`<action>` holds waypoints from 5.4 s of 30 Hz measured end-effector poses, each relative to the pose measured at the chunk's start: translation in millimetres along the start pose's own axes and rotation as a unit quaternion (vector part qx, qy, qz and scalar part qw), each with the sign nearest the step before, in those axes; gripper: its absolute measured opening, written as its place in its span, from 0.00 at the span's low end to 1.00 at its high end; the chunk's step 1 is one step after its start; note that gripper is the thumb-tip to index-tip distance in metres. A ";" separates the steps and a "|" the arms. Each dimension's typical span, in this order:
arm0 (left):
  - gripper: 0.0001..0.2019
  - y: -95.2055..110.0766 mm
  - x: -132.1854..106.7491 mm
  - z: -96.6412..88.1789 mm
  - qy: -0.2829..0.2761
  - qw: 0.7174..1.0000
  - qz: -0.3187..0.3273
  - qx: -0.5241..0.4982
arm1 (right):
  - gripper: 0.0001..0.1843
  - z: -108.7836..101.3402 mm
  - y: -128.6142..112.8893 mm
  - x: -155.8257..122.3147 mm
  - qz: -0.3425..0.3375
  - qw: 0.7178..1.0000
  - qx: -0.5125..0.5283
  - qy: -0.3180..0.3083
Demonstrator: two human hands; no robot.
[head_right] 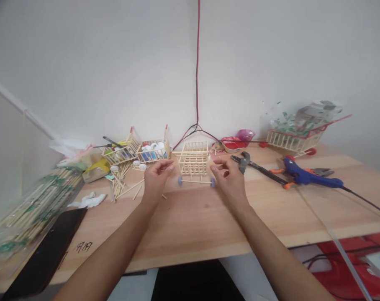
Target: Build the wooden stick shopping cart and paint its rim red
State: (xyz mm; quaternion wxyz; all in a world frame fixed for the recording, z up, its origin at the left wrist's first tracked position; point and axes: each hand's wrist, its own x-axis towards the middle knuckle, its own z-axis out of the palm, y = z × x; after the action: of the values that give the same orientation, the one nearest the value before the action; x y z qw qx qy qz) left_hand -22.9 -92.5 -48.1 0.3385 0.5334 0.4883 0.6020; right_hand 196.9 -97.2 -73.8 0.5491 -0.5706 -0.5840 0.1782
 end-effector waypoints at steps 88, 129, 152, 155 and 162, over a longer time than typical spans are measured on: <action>0.06 -21.8 -4.9 15.7 -0.170 0.985 0.027 0.021 | 0.15 -20.6 -21.8 -40.5 -0.044 0.991 -0.129 -0.001; 0.04 8.1 -2.4 -2.1 -0.140 0.985 0.090 0.047 | 0.10 -23.8 -21.2 -3.8 -0.148 0.985 -0.067 -0.061; 0.09 35.3 -79.3 -80.9 0.073 0.991 0.041 0.106 | 0.18 8.2 -23.2 24.2 0.015 0.933 -0.282 -0.224; 0.11 30.5 -87.6 -86.3 0.090 0.989 0.040 0.109 | 0.17 15.1 -31.6 25.3 0.049 0.918 -0.308 -0.245; 0.12 26.9 -93.9 -87.0 0.117 0.987 0.032 0.106 | 0.17 -12.4 -32.9 9.7 0.038 0.922 -0.320 -0.215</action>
State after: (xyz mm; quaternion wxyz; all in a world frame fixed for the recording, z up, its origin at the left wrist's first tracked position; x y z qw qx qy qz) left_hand -85.5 -207.3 -47.9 0.2014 0.5078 0.5685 0.6151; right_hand 194.3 -103.4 -37.9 0.1910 -0.6855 -0.6920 0.1211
